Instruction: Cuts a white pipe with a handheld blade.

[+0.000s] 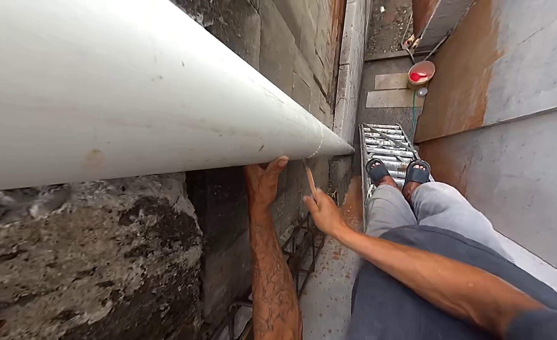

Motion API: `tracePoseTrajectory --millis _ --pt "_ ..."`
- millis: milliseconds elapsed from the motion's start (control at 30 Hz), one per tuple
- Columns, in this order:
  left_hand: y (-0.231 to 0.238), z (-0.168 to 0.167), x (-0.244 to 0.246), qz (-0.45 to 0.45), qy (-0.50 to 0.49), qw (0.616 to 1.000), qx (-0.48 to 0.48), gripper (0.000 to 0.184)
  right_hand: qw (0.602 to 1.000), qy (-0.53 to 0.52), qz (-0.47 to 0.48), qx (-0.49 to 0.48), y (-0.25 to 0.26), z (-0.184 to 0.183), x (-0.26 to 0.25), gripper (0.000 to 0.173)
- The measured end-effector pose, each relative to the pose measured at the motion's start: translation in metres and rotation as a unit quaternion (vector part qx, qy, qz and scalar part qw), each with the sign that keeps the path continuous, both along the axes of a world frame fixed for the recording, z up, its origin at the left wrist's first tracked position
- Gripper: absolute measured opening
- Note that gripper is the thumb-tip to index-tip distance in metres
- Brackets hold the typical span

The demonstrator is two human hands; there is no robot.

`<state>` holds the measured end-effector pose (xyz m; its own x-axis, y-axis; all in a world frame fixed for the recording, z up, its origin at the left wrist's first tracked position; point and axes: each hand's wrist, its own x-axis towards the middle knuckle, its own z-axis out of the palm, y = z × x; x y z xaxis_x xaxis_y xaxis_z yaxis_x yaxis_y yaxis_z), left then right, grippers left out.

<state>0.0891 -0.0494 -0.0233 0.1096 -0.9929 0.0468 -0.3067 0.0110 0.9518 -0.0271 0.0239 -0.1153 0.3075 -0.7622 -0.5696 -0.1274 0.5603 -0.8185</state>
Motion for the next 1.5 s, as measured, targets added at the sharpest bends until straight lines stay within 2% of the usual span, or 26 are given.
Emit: tracePoseTrajectory --millis 67,100,167,233,367,500,600,667,733,800,933,1067,1133,1200,1267,1400,1500 --pt "0.0 -0.001 -0.001 0.011 -0.004 1.0 -0.004 0.094 1.0 -0.003 -0.027 -0.009 -0.037 0.001 0.007 0.036" --pt "0.004 -0.001 0.0 0.015 -0.014 1.0 0.002 0.097 0.999 -0.003 -0.044 -0.019 -0.038 -0.004 0.013 0.035" --pt "0.003 -0.001 0.001 0.004 -0.016 1.0 0.0 0.094 0.999 -0.009 -0.039 -0.032 -0.011 -0.013 0.013 0.035" --pt "0.002 -0.001 0.001 -0.011 -0.005 1.0 -0.005 0.088 1.0 0.004 -0.006 0.001 0.017 -0.008 0.006 0.033" --pt "0.001 -0.003 -0.001 0.008 0.002 1.0 -0.004 0.096 0.998 0.0 -0.059 0.001 -0.022 -0.002 0.019 0.033" --pt "0.003 -0.001 0.002 -0.007 -0.015 1.0 0.0 0.091 0.999 0.014 -0.034 -0.011 0.023 -0.008 0.013 0.036" --pt "0.001 -0.002 -0.001 0.005 -0.005 1.0 -0.012 0.088 0.999 0.011 -0.03 0.007 -0.015 0.006 0.011 0.038" --pt "0.005 -0.002 -0.001 0.006 -0.003 1.0 -0.007 0.091 0.997 0.017 -0.068 -0.027 -0.035 -0.001 0.021 0.036" --pt "0.007 0.002 0.001 -0.016 -0.006 1.0 -0.004 0.087 0.997 0.021 -0.062 -0.04 -0.012 -0.004 0.02 0.036" --pt "0.002 0.0 -0.001 -0.014 -0.009 1.0 -0.014 0.082 0.999 0.037 -0.016 -0.001 0.012 0.001 0.01 0.035" --pt "0.003 0.001 -0.003 -0.001 -0.002 1.0 -0.009 0.085 0.998 0.058 -0.019 0.029 -0.016 0.008 0.018 0.033" --pt "0.005 0.002 -0.002 -0.01 0.001 1.0 -0.006 0.088 0.997 0.075 0.023 0.012 0.007 0.008 0.002 0.032" --pt "0.003 0.001 -0.002 -0.017 -0.003 1.0 -0.012 0.087 0.995 0.086 0.05 0.02 -0.004 0.019 -0.006 0.033" --pt "0.003 0.0 -0.003 0.0 0.004 1.0 -0.017 0.087 0.996 0.084 0.018 -0.006 -0.024 0.014 0.003 0.038" --pt "0.0 -0.001 -0.002 0.003 -0.004 1.0 -0.008 0.09 0.994 0.095 -0.017 -0.047 -0.04 0.003 0.012 0.036" --pt "-0.002 -0.006 -0.001 0.001 -0.002 1.0 0.003 0.091 0.994 0.101 0.008 -0.03 0.014 0.0 0.002 0.032" --pt "-0.005 -0.008 0.002 0.013 -0.033 0.999 0.008 0.093 0.995 0.097 -0.022 -0.027 -0.01 0.007 0.013 0.037"
